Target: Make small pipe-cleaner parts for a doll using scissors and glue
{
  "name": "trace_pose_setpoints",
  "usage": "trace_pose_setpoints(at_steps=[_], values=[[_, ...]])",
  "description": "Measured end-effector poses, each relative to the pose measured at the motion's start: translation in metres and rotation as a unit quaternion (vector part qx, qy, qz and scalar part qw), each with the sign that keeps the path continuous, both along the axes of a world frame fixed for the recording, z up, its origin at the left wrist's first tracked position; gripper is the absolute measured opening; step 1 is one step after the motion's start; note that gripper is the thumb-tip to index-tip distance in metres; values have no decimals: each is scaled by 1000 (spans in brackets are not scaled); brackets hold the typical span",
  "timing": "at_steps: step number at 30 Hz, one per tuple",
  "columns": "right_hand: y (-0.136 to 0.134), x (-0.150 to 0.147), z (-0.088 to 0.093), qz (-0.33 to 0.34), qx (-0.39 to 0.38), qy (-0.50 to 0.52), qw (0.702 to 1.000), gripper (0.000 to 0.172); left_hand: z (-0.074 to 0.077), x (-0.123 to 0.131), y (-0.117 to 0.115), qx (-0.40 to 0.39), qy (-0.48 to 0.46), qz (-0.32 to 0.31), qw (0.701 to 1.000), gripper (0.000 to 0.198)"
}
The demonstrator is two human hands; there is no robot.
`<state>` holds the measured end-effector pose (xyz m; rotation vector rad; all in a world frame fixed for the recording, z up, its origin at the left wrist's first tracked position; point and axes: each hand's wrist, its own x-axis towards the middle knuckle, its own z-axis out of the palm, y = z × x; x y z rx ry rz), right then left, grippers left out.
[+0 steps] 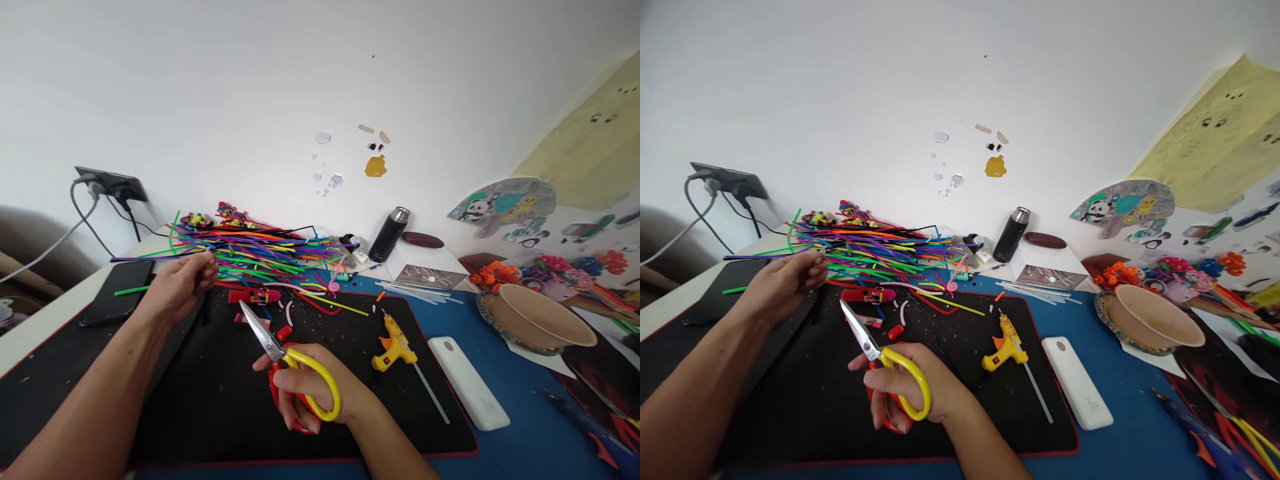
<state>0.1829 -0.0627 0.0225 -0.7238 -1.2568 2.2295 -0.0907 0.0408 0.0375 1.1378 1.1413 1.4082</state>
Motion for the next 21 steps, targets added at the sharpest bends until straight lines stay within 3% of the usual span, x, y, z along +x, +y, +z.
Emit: trace_pose_setpoints(at_steps=[3, 7, 10, 14, 17, 19, 21], values=[[-1, -1, 0, 2, 4, -6, 1000, 61, 5, -10, 2, -4, -36, 9, 999, 31], [3, -3, -7, -13, 43, -57, 997, 68, 0, -4, 4, -7, -47, 3, 999, 46], [1, -7, -7, -7, 66, -120, 991, 70, -6, 1, 7, -6, -46, 5, 999, 47], [-8, -18, 2, 13, 123, -229, 966, 55, -13, 3, 9, -21, -45, 3, 999, 47], [-13, -26, 8, -4, 276, -373, 886, 33, -16, 4, 9, -36, -56, -10, 998, 51], [-14, -30, 9, -11, 366, -463, 807, 30, -17, 6, 9, -42, -61, -16, 997, 53], [-13, -33, 9, -13, 411, -516, 751, 33, -18, 8, 8, -40, -62, -17, 997, 54]])
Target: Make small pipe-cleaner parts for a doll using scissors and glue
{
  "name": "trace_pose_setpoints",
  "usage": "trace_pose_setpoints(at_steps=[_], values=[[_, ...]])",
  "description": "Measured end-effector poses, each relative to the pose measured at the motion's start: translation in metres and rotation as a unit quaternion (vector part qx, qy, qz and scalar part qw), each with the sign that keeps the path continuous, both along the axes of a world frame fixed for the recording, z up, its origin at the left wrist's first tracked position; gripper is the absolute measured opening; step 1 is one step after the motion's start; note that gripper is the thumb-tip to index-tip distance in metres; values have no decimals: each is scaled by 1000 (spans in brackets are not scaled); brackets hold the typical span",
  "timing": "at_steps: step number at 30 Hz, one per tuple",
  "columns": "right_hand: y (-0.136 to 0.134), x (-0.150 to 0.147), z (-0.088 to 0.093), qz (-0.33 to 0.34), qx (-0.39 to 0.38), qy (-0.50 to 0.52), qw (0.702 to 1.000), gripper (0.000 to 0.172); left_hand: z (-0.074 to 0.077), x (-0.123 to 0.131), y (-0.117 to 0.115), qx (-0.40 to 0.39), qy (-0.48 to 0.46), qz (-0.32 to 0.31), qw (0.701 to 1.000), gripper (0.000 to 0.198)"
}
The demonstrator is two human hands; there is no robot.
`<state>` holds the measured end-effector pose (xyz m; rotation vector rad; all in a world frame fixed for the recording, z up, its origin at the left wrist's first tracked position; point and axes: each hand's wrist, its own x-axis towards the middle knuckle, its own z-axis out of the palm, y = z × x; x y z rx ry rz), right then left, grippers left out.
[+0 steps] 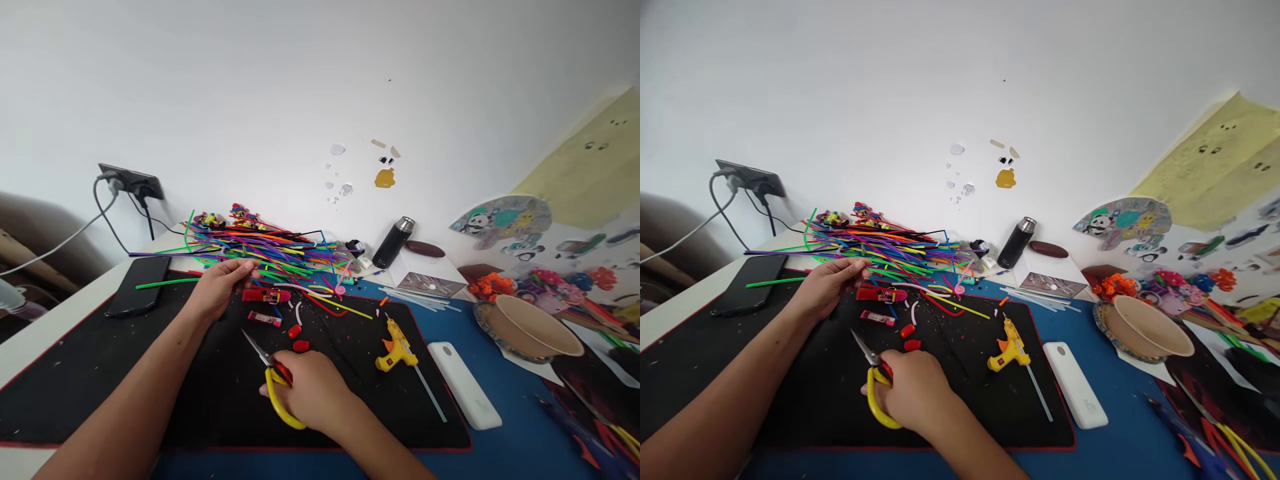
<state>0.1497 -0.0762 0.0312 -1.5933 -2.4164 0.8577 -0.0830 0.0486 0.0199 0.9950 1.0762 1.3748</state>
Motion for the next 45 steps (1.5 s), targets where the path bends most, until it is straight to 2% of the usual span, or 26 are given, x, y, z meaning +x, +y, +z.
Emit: trace_pose_setpoints(at_steps=[4, 9, 15, 20, 24, 27, 30, 32, 36, 40, 45], values=[[3, -8, 1, 16, 49, -77, 996, 39, 0, 3, -1, 14, 1, -8, 1000, 51], [15, -24, 1, 34, 91, -136, 986, 33, -1, 7, -4, 20, 3, -24, 1000, 48], [26, -31, -1, 53, 106, -120, 986, 32, -1, 17, -9, -8, -16, -62, 998, 48], [25, -14, 11, 112, 99, -85, 985, 30, 4, 30, -16, -42, -51, -92, 994, 52], [24, -6, 18, 115, 87, -57, 988, 23, 7, 40, -24, -81, -43, -125, 988, 51], [26, -5, 16, 82, 84, 16, 993, 19, 5, 46, -26, -85, -33, -136, 987, 50], [32, -2, 10, 4, 72, 137, 988, 22, 2, 49, -26, -69, -24, -145, 987, 46], [40, 2, 3, -58, 58, 224, 971, 22, 0, 50, -26, -61, -18, -148, 987, 45], [59, 12, -9, -150, 27, 378, 913, 27, 0, 51, -27, -67, 4, -148, 987, 48], [72, 15, -12, -184, -23, 448, 875, 31, -2, 52, -28, -65, 26, -162, 984, 48], [74, 13, -18, -192, -52, 483, 853, 35, -6, 54, -28, -46, 44, -173, 983, 44]])
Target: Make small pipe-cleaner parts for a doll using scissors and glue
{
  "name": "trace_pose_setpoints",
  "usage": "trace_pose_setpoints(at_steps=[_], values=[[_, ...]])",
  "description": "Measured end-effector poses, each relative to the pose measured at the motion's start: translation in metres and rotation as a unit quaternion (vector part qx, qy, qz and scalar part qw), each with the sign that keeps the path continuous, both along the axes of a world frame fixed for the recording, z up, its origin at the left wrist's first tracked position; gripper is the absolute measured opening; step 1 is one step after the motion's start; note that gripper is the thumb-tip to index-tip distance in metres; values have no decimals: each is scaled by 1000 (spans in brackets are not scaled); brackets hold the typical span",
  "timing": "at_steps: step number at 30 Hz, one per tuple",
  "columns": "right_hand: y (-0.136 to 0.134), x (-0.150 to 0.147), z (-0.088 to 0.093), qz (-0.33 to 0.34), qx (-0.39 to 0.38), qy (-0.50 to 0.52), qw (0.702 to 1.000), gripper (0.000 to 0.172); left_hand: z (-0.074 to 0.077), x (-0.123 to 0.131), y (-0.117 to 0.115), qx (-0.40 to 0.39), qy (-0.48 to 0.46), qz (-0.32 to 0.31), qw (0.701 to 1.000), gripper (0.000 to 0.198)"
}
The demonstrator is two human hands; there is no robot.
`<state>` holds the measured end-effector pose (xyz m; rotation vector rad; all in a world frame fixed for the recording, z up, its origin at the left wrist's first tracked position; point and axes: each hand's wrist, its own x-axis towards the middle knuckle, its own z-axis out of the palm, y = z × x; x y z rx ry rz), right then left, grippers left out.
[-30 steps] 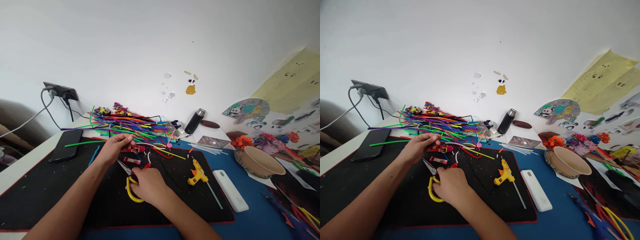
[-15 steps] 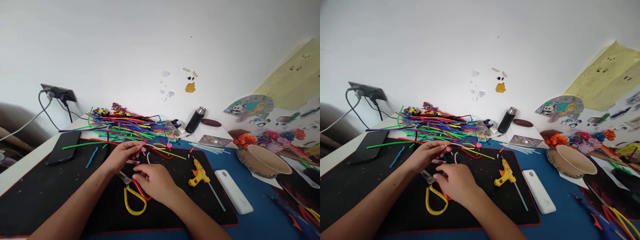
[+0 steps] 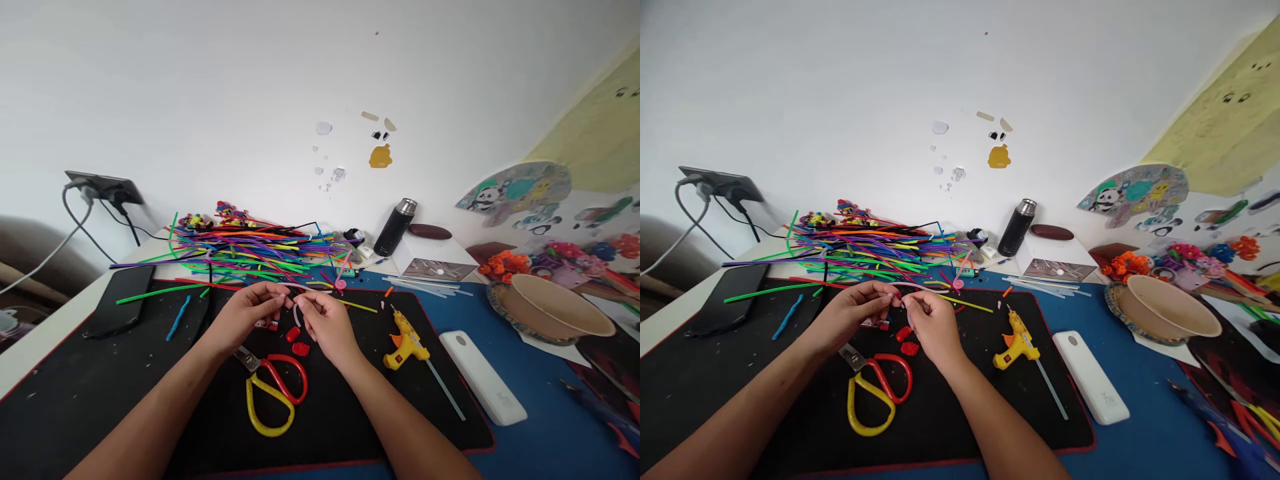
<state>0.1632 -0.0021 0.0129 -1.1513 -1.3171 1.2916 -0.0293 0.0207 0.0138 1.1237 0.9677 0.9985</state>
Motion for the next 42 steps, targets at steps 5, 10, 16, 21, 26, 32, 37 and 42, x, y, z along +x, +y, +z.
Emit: trace_pose_setpoints(at_steps=[5, 10, 16, 21, 26, 32, 37, 42], values=[[-4, 4, -8, 12, -13, 22, 1000, 36, 0, 5, -4, 34, 44, 9, 998, 40], [-7, 8, -6, 17, -38, 68, 997, 36, 3, 12, -9, 64, 72, -21, 995, 37], [-9, 8, -6, 32, -52, 102, 993, 30, 6, 17, -14, 78, 72, -21, 994, 35], [-9, 7, -7, 36, -57, 120, 990, 30, 9, 23, -16, 83, 69, -27, 994, 35], [-9, 8, -6, 31, -71, 139, 987, 31, 8, 23, -17, 75, 50, -45, 995, 34], [-11, 8, -2, 32, -75, 147, 986, 33, 5, 19, -16, 45, 20, -40, 998, 45], [-11, 8, -3, 30, -74, 148, 986, 34, 7, 17, -15, 26, -7, -47, 999, 38], [-11, 8, -7, 29, -70, 142, 987, 34, 4, 16, -15, 50, 4, -47, 998, 33]])
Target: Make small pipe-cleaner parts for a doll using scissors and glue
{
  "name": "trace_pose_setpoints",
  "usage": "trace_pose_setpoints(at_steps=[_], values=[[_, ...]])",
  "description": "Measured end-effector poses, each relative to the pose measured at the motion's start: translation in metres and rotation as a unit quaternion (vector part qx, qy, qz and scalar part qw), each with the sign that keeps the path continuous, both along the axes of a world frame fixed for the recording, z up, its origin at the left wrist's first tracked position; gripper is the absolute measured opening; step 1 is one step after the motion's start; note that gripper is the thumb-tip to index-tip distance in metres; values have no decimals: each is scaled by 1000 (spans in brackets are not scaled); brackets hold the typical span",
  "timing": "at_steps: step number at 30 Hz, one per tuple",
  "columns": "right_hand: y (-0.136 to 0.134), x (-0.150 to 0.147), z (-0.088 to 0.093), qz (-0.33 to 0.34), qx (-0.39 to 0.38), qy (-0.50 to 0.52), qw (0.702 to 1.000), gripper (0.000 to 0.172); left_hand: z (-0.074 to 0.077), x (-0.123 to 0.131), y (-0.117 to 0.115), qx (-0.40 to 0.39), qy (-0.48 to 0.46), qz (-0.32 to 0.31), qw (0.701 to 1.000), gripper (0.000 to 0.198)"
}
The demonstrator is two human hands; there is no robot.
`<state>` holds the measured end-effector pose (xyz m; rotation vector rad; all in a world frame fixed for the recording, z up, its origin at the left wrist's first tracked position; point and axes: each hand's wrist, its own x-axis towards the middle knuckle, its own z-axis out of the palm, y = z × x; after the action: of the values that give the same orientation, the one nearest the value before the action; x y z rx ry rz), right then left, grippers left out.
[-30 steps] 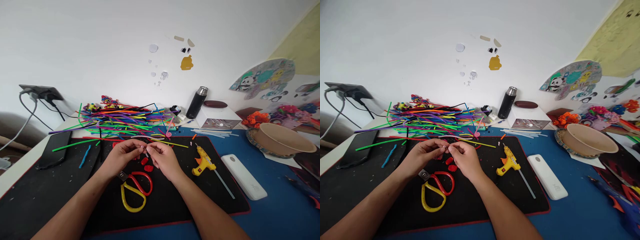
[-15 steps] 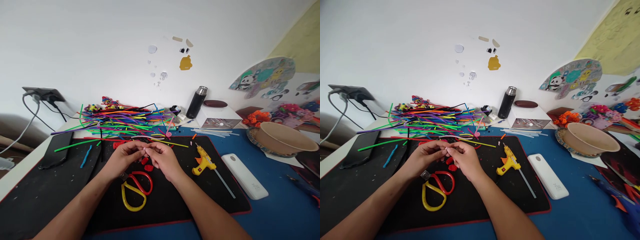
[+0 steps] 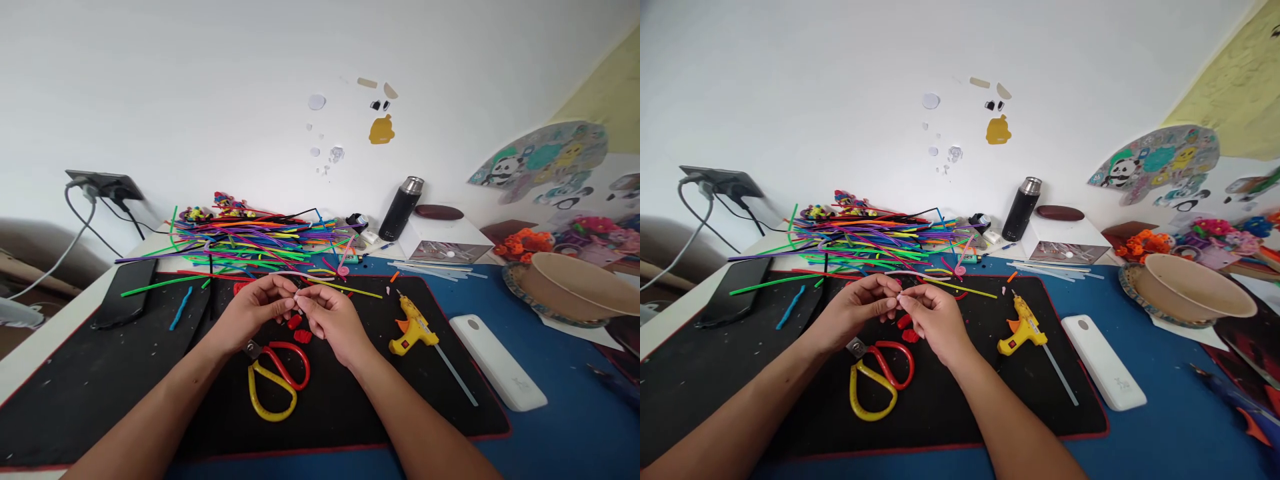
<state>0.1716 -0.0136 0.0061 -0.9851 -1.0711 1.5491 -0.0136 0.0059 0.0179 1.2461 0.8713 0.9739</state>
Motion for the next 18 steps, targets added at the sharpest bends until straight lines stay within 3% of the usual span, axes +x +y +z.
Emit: trace_pose_setpoints(at_steps=[18], values=[[-2, -1, 2, 5, -47, 58, 997, 35, -4, 1, 1, 54, 28, 10, 998, 28]])
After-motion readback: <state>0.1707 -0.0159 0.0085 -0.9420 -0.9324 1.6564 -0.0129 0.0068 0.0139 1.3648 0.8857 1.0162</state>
